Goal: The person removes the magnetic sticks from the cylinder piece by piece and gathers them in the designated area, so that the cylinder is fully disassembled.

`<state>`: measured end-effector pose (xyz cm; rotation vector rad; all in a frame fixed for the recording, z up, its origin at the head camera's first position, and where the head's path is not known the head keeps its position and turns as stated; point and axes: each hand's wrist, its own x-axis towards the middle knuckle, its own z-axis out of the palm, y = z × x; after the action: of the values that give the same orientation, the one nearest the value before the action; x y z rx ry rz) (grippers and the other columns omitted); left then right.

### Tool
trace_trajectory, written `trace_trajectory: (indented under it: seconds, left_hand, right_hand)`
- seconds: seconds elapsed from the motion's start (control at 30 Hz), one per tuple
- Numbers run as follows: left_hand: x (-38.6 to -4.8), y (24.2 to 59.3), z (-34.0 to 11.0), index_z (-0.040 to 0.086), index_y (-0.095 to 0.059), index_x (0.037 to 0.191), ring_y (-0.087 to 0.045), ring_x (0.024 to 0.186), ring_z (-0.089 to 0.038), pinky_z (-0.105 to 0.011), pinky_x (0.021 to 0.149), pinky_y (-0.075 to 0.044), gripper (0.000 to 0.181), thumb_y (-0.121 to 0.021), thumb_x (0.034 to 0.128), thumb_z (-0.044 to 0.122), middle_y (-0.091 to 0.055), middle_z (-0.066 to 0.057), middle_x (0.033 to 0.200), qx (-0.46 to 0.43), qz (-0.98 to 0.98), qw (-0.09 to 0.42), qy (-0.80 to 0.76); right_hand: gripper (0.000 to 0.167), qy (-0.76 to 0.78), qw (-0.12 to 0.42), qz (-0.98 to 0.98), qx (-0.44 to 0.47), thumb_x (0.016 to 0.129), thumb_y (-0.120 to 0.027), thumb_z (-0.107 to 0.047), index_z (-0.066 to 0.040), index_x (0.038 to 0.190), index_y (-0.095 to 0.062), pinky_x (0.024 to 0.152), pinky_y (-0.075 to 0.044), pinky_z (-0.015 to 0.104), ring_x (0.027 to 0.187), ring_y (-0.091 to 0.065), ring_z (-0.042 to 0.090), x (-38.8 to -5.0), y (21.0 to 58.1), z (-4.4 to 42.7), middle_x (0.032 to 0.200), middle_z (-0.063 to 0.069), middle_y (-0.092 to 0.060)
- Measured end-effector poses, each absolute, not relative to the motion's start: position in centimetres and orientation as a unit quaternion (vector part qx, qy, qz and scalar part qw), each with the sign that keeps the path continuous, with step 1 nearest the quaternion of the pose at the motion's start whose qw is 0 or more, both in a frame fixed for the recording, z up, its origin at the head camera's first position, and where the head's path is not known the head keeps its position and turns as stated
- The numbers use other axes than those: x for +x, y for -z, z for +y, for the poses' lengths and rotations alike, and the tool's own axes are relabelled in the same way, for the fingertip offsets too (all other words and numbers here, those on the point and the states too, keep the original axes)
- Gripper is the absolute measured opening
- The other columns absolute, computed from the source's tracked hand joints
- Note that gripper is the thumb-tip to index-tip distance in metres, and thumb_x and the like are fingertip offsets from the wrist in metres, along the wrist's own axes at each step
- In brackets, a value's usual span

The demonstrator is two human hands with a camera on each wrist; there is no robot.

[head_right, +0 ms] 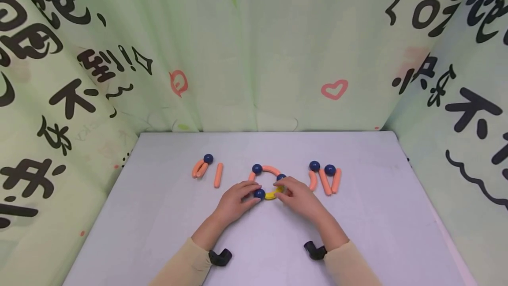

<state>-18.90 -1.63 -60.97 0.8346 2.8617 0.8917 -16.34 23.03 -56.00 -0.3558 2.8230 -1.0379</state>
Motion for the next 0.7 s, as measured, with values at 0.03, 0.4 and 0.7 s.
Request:
trace_trajectory:
  seconds: [0.03,0.4,0.7]
  left_hand:
    - [-18.9,61.0,-1.6,0.038,-0.056,0.137,-0.054,0.131,-0.013,-0.036,0.106,-0.047,0.044,-0.059,0.0953,0.050,-0.054,0.011,0.143,0.268,0.919,0.014,-0.287]
    - [-18.9,61.0,-1.7,0.034,-0.059,0.136,-0.056,0.127,-0.013,-0.035,0.104,-0.048,0.044,-0.063,0.0941,0.047,-0.057,0.009,0.140,0.284,0.915,-0.006,-0.286]
    - [-18.9,61.0,-1.7,0.033,-0.061,0.133,-0.058,0.126,-0.014,-0.035,0.103,-0.049,0.041,-0.064,0.0942,0.044,-0.059,0.008,0.138,0.286,0.911,-0.016,-0.296]
  right_hand:
    - [0.032,0.346,0.060,0.929,-0.121,0.094,-0.067,-0.030,-0.022,0.126,-0.066,0.062,-0.044,0.024,0.074,-0.052,0.011,-16.4,56.1,22.7,0.103,-0.006,-0.062]
    - [0.024,0.348,0.070,0.925,-0.139,0.092,-0.071,-0.029,-0.026,0.116,-0.069,0.068,-0.045,0.022,0.077,-0.051,0.009,-16.6,57.9,21.1,0.097,-0.011,-0.061]
    - [0.020,0.323,0.052,0.938,-0.115,0.091,-0.072,-0.025,-0.025,0.112,-0.072,0.081,-0.050,0.030,0.086,-0.055,0.008,-16.8,58.4,20.2,0.104,-0.008,-0.064]
